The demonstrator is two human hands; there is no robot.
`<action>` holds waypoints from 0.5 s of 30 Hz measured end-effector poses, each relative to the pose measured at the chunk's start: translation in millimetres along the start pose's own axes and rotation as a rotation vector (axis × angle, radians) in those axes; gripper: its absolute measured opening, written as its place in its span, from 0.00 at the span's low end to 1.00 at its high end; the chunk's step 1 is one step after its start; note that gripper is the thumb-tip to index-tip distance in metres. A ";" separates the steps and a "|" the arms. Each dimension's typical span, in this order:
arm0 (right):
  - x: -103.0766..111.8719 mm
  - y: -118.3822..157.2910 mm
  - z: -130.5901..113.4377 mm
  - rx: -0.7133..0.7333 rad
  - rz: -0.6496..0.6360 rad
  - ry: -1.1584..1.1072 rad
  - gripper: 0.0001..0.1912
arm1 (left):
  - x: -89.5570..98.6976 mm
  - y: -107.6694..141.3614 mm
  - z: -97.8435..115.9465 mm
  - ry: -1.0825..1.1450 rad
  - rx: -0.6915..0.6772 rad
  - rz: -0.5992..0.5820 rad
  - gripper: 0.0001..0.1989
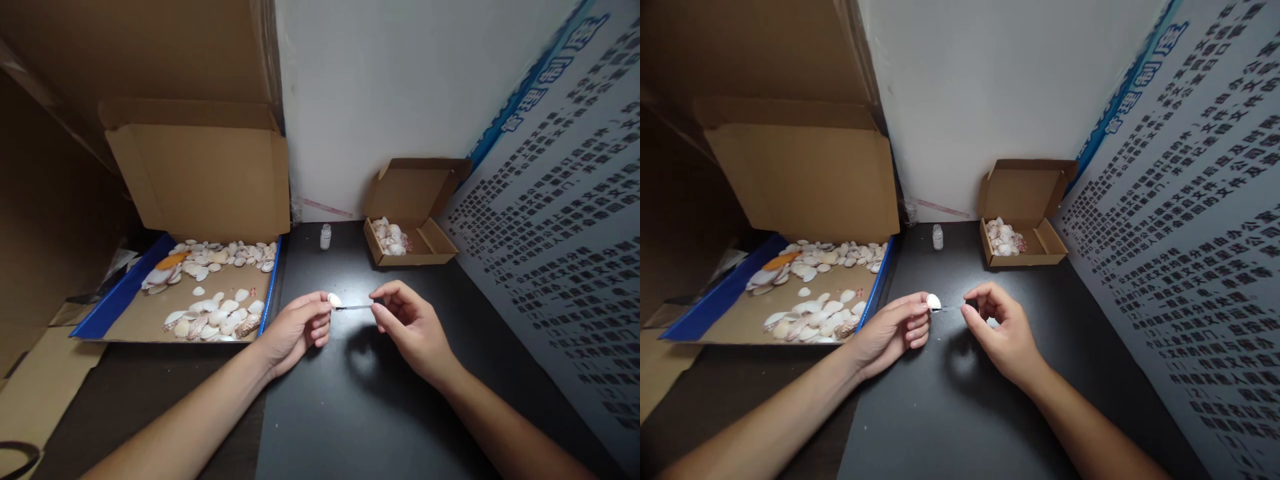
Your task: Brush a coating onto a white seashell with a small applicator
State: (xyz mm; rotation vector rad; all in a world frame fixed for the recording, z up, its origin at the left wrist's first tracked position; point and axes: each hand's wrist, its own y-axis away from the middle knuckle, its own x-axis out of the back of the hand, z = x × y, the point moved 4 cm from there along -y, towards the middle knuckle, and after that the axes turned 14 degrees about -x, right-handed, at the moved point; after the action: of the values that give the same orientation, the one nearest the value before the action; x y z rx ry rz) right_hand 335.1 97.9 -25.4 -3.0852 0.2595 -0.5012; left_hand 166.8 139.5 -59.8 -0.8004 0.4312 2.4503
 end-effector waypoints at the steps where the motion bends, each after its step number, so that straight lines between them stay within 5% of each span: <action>1: 0.0 -0.1 0.6 -0.005 0.012 0.019 0.06 | -0.3 0.0 -0.1 -0.001 0.001 -0.004 0.06; 15: 4.0 -1.0 1.4 -0.007 0.077 0.045 0.04 | -0.6 0.8 -0.9 -0.041 0.011 -0.024 0.08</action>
State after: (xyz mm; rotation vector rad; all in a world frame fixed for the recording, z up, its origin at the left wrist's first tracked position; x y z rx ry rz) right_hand 339.4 98.2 -25.5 -3.0589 0.3791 -0.5687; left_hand 167.2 138.2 -60.0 -0.7454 0.4166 2.4359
